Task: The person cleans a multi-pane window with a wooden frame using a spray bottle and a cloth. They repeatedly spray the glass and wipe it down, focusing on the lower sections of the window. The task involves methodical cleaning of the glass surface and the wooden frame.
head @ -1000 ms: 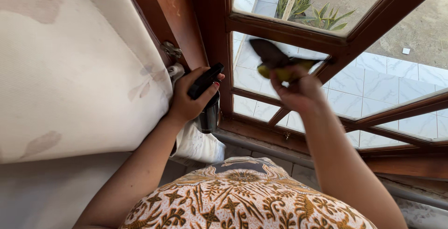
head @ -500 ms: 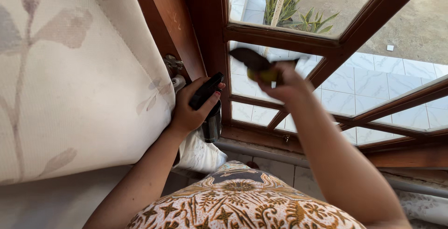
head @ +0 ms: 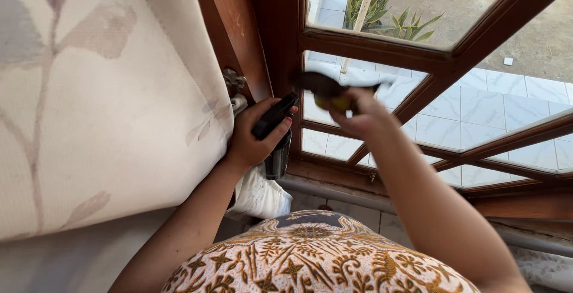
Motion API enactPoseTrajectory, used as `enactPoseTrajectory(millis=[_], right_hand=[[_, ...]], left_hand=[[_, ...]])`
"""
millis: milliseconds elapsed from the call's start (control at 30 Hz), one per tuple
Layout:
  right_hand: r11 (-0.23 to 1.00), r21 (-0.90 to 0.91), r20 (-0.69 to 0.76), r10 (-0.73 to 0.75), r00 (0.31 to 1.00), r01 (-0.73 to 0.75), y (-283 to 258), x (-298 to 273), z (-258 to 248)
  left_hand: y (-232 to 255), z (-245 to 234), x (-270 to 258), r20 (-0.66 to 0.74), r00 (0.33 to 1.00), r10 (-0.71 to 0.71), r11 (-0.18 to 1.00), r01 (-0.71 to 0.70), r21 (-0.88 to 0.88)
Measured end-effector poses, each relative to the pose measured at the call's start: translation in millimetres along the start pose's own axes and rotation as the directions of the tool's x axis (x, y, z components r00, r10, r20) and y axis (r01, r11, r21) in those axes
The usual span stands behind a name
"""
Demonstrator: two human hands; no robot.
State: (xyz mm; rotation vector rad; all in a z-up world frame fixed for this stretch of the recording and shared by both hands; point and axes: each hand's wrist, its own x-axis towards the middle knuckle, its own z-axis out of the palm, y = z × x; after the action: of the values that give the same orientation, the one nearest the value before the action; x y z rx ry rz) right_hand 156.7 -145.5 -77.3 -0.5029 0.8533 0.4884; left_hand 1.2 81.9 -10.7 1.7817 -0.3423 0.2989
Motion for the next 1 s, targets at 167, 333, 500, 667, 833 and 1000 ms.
enactPoseTrajectory(millis=[167,333,500,667,833,1000], right_hand=[[0.997,-0.005,0.287,-0.067,0.955,0.072,-10,-1,8],[0.971,0.188,0.032,0.142,0.989,-0.145,22,53,-21],[0.993,0.115,0.034,0.027,0.999,-0.031,-28,7,-23],[0.981,0.191,0.248,-0.076,0.966,0.028,-76,-29,-41],[0.972,0.216,-0.089,-0.08,0.993,0.098,-40,2,-56],[0.92,0.122,-0.029,-0.372,0.928,0.373,-36,-38,-41]], left_hand=[[1,4,2,-0.02,1.0,-0.005,1.0,0.005,-0.018],[3,2,-1,-0.004,0.998,0.059,0.998,-0.059,0.003],[1,4,0,-0.006,0.999,-0.04,0.995,0.039,-0.09],[-3,7,2,-0.027,0.999,0.044,0.996,-0.046,-0.073],[-3,7,-2,-0.022,0.999,0.034,0.995,-0.036,-0.091],[-4,6,0,0.0,1.0,0.0,0.997,0.0,-0.077]])
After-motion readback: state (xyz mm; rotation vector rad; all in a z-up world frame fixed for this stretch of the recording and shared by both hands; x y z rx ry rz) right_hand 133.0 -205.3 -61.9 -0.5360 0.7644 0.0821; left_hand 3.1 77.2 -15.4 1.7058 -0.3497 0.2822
